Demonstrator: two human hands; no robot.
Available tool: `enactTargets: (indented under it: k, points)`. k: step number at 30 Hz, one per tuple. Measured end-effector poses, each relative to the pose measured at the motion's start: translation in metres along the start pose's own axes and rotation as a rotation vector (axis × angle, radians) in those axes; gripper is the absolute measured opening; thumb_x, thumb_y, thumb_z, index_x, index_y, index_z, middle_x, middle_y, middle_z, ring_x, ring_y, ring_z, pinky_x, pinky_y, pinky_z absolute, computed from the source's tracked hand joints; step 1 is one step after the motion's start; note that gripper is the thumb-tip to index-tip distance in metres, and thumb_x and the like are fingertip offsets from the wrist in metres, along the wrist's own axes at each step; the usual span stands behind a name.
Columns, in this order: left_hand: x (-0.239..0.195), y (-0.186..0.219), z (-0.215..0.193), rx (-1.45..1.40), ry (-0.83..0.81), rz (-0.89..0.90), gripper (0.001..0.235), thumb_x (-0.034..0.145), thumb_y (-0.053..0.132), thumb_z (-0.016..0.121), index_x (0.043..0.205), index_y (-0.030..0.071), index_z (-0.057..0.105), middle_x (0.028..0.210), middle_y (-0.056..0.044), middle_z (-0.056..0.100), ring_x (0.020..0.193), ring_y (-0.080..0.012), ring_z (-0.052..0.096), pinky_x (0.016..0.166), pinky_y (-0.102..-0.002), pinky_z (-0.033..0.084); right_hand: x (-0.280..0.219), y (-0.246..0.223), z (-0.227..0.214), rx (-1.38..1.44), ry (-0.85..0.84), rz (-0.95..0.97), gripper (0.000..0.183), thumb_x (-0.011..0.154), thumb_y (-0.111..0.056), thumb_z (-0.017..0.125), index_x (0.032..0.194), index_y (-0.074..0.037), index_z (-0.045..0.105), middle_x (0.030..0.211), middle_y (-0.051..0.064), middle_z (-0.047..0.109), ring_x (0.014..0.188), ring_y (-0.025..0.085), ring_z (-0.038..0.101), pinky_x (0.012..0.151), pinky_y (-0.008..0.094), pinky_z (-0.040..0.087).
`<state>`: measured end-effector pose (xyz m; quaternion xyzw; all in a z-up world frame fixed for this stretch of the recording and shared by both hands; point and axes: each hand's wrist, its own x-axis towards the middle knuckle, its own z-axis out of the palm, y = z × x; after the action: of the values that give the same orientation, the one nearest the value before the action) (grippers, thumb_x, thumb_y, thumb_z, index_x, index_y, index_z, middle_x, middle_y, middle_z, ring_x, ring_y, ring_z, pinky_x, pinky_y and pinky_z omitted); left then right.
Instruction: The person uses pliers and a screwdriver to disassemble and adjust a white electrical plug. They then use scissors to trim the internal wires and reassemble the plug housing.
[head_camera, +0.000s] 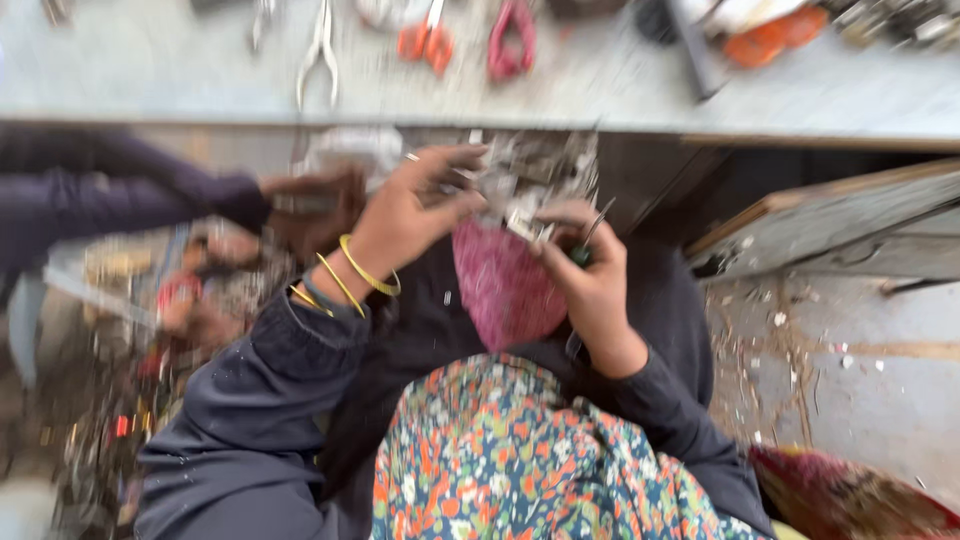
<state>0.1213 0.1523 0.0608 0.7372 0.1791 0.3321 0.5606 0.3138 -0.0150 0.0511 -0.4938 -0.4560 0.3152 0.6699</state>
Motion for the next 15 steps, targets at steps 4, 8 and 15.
enactTargets:
  k: [4,8,15]
  points:
    - [-0.059,0.029,0.034,-0.434,-0.038,-0.072,0.040,0.099,-0.001,0.071,0.138,0.000,0.061,0.128,-0.005,0.068,0.118,-0.0117,0.065,0.104,-0.028,0.056,-0.014,-0.001,0.012,-0.019,-0.114,-0.117,0.024,0.095,0.005,0.076,0.116,-0.002,0.067,0.115,0.000,0.060,0.082,0.002,0.050,0.072,0.019,0.040]
    - [-0.097,0.038,0.041,-0.594,0.095,-0.150,0.036,0.101,-0.001,0.072,0.136,-0.002,0.063,0.121,-0.006,0.070,0.113,-0.0131,0.067,0.103,-0.029,0.056,-0.028,-0.010,0.029,-0.074,-0.258,-0.145,0.025,0.094,0.005,0.077,0.115,-0.001,0.067,0.116,0.001,0.060,0.079,0.002,0.050,0.070,0.019,0.041]
    - [-0.156,0.031,0.028,-0.655,0.246,-0.127,0.031,0.106,0.008,0.067,0.135,0.000,0.062,0.130,-0.011,0.071,0.118,-0.0157,0.068,0.101,-0.032,0.059,-0.044,-0.023,0.047,-0.249,-0.579,-0.150,0.043,0.093,0.001,0.072,0.132,0.000,0.053,0.118,0.007,0.059,0.087,0.011,0.050,0.079,0.026,0.043]
